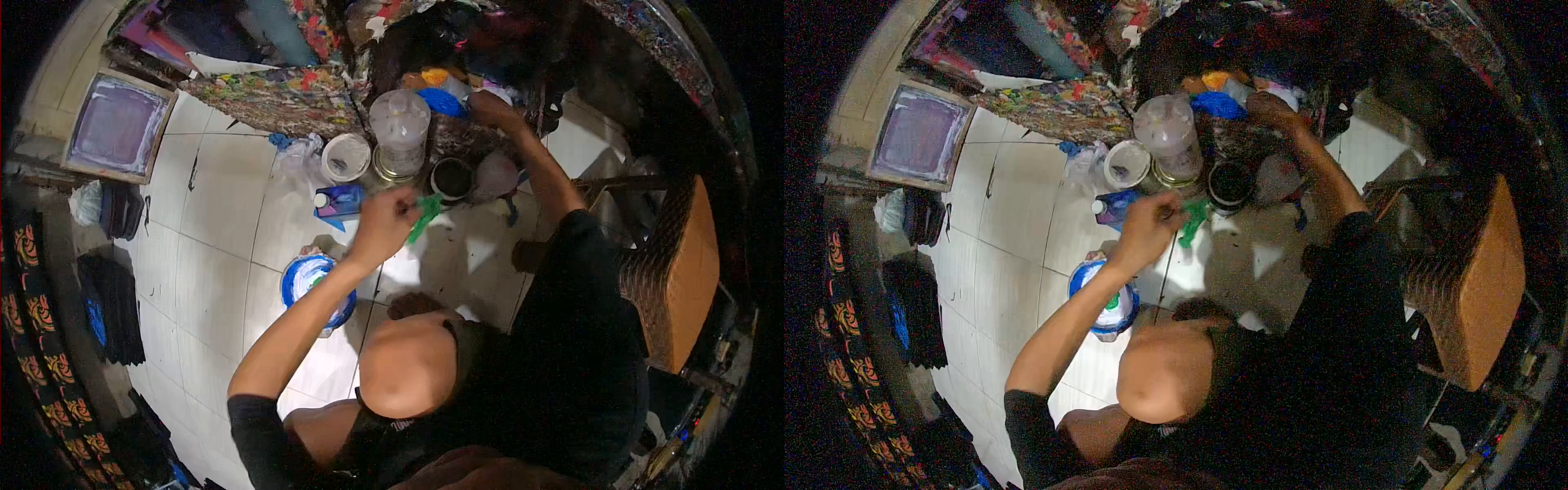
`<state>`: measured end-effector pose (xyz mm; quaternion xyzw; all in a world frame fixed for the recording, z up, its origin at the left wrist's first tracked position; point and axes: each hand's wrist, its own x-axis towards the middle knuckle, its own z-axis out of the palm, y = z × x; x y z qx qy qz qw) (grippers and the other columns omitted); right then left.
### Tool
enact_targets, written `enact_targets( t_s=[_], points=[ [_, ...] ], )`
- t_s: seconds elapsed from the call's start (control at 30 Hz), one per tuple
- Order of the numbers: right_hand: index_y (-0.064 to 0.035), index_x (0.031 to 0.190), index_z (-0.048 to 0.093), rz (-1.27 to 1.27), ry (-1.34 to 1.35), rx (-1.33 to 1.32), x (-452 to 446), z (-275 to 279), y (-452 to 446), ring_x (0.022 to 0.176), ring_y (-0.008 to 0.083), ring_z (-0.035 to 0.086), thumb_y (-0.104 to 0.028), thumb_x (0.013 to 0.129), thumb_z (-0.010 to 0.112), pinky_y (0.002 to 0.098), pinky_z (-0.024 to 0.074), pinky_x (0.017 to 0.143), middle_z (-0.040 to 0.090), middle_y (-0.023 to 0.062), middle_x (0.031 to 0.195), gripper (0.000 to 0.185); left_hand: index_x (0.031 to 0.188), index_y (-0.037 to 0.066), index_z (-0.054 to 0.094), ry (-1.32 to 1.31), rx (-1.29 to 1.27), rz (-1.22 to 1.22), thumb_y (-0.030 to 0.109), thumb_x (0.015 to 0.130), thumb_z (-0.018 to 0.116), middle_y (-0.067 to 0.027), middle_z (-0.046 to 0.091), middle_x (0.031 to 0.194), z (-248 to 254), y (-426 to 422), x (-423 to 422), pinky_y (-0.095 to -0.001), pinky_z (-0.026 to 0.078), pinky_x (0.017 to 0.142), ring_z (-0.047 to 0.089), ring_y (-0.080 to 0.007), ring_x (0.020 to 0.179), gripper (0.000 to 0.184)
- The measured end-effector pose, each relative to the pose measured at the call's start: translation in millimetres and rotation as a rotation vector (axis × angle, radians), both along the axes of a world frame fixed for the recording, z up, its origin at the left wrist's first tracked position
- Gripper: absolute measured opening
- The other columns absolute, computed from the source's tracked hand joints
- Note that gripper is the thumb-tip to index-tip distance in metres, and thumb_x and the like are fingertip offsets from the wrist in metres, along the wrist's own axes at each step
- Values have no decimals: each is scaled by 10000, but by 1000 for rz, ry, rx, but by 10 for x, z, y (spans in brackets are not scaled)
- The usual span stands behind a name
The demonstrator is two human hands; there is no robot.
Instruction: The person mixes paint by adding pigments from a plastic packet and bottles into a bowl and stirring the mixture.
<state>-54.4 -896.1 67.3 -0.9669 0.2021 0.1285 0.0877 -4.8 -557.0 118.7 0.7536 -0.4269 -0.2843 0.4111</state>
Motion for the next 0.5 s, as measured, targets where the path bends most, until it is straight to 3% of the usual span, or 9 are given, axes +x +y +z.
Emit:
enact_targets(
  t_s=[0.07, 0.13, 0.17, 0.27, 0.3, 0.37, 0.5],
  points=[
    [58, 860, 638, 7, -73, 46, -21, -132, -83, 838, 351, 669, -158, 745, 573, 436, 504, 716, 653, 257, 848, 253, 792, -28, 587, -15, -27, 25, 40, 808, 655, -81, 601, 726, 26, -419, -48, -342, 456, 656, 563, -188, 682, 97],
    [50, 847, 656, 115, -231, 9, 42, -607, -356, 835, 358, 669, -195, 739, 587, 436, 520, 729, 665, 230, 833, 276, 779, -39, 603, -436, -394, -16, -17, 739, 611, -166, 520, 698, -270, -771, -64, -379, 404, 598, 540, -248, 668, 47],
    [50, 847, 656, 111, -234, 1, 47, -734, -369, 835, 358, 669, -195, 739, 587, 436, 520, 729, 665, 230, 833, 276, 811, -56, 594, -570, -452, -15, -21, 735, 605, -186, 530, 729, -474, -920, -78, -400, 411, 619, 546, -286, 699, 84],
    [50, 829, 655, -37, -97, -33, 107, -707, -355, 871, 364, 662, -211, 761, 558, 416, 520, 760, 666, 237, 869, 286, 907, -107, 569, -733, -209, 23, -34, 724, 586, -245, 559, 823, -1300, -1150, -249, -464, 431, 680, 565, -401, 793, 197],
    [50, 829, 655, -37, -109, -49, 96, -749, -408, 871, 364, 662, -211, 761, 558, 416, 520, 760, 666, 237, 869, 286, 938, -124, 560, -700, -199, 34, -38, 721, 580, -265, 568, 854, -1182, -1169, -277, -485, 437, 701, 571, -439, 825, 235],
    [57, 850, 642, -85, -156, -24, 38, -839, -445, 865, 353, 671, -213, 785, 538, 423, 521, 744, 664, 243, 891, 296, 1026, -120, 534, -307, -228, -34, -26, 742, 568, -283, 570, 920, -832, -1050, -221, -509, 451, 753, 550, -479, 879, 300],
    [24, 853, 658, -85, -230, 43, 1, -767, -460, 775, 307, 642, -210, 806, 563, 398, 508, 695, 665, 182, 839, 257, 1051, -49, 556, -361, -172, -18, 7, 784, 561, -263, 575, 945, -259, -675, -258, -491, 474, 765, 562, -453, 902, 273]
  ],
)
